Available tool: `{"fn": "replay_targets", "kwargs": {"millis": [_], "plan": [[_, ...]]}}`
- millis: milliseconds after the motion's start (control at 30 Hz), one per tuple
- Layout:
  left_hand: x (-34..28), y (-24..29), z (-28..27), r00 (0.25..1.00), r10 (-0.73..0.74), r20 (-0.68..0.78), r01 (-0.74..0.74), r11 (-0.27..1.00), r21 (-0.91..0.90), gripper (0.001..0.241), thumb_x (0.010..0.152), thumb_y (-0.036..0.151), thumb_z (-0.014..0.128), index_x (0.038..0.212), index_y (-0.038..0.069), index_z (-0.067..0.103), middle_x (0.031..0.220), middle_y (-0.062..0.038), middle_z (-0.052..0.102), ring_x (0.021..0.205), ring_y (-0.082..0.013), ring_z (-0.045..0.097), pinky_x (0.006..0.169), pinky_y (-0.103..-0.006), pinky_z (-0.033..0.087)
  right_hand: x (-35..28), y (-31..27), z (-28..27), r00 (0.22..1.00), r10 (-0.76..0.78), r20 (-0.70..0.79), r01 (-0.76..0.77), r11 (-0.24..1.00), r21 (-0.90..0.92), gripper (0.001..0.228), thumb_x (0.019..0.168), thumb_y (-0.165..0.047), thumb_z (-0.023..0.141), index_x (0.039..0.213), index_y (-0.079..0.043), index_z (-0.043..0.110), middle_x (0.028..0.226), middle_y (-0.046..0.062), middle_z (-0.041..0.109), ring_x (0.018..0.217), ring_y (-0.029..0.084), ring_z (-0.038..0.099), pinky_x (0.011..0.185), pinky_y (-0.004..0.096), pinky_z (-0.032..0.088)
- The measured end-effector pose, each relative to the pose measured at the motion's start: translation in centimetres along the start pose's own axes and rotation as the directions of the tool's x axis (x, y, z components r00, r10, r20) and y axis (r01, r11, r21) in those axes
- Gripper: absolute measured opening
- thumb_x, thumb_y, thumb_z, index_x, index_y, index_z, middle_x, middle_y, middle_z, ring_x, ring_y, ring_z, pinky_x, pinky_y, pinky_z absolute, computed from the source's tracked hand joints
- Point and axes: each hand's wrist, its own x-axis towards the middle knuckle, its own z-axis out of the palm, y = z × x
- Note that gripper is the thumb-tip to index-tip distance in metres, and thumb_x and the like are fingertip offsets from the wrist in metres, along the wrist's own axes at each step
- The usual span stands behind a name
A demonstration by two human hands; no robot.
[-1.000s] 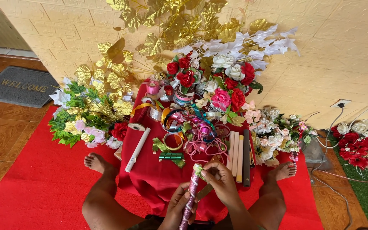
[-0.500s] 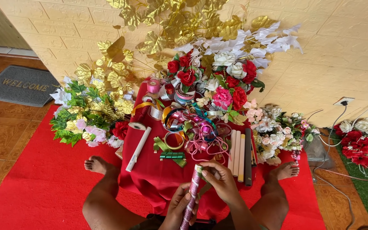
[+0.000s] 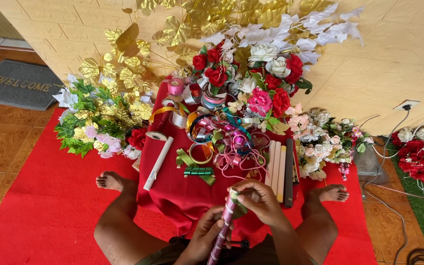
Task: The person sits on a red carpet and wraps green and pink ribbons around a cylindrical stick. They adjust the ribbons and continue wrapping them around the stick.
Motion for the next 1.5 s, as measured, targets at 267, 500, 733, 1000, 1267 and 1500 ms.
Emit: {"fn": "replay_targets", "kwargs": {"millis": [267,500,733,1000,1267,1500], "plan": [[1.0,5.9,1.6,0.92,0.346,0.183,-0.386,0.728,0.567,0.038,0.109,0.032,0.051,0.131,0.003,0.061,0.114,-0.014,0.07,0.097,-0.0252,0.07,0.081,-0.0376,0.06,-0.8,0.2,0.0,0.994,-0.107,0.023,0.105,0.993,0.056,0.014,0.096,-0.003,0.071,0.11,-0.005,0.069,0.12,0.021,0.074,0.115,0.034,0.074,0.09,0.042,0.064],[1.7,7.2,3.9,0.841,0.485,0.24,-0.444,0.366,0.818,0.065,0.101,0.018,0.072,0.152,-0.001,0.036,0.134,-0.023,0.06,0.122,-0.0337,0.066,0.099,-0.0423,0.062,-0.8,1.3,-0.4,0.992,-0.121,-0.039,0.119,0.992,-0.05,0.015,0.096,-0.008,0.073,0.111,-0.008,0.071,0.12,0.017,0.075,0.115,0.028,0.073,0.091,0.039,0.063],[1.9,5.5,4.5,0.774,0.587,0.239,-0.449,0.241,0.861,0.051,0.105,0.009,0.064,0.149,-0.001,0.04,0.136,-0.029,0.058,0.12,-0.0389,0.068,0.087,-0.0407,0.066,-0.5,0.3,1.0,0.99,-0.107,-0.096,0.101,0.993,-0.066,0.016,0.098,-0.005,0.068,0.114,-0.004,0.07,0.124,0.019,0.073,0.124,0.033,0.07,0.098,0.039,0.063],[1.5,5.7,4.9,0.778,0.601,0.183,-0.416,0.276,0.866,0.054,0.102,0.002,0.063,0.15,0.003,0.04,0.152,-0.027,0.049,0.139,-0.0403,0.058,0.094,-0.0389,0.068,-0.3,0.5,1.9,0.988,-0.115,-0.107,0.105,0.99,-0.098,0.017,0.099,-0.005,0.067,0.115,-0.005,0.068,0.125,0.018,0.073,0.123,0.029,0.071,0.094,0.035,0.065],[1.3,5.6,4.7,0.743,0.618,0.255,-0.403,0.11,0.908,0.058,0.104,0.001,0.059,0.157,0.008,0.036,0.146,-0.025,0.055,0.12,-0.0377,0.071,0.083,-0.0423,0.068,0.0,0.3,2.5,0.988,-0.124,-0.095,0.118,0.991,-0.067,0.016,0.099,-0.004,0.067,0.115,-0.005,0.068,0.124,0.018,0.073,0.119,0.029,0.073,0.095,0.036,0.064],[1.3,4.6,3.9,0.729,0.615,0.3,-0.378,-0.004,0.926,0.063,0.104,-0.001,0.06,0.16,0.015,0.038,0.151,-0.027,0.053,0.115,-0.0372,0.074,0.073,-0.0405,0.067,0.1,0.1,2.7,0.986,-0.145,-0.086,0.142,0.989,-0.04,0.018,0.099,-0.004,0.067,0.117,-0.003,0.067,0.126,0.019,0.071,0.121,0.029,0.071,0.099,0.037,0.063]]}}
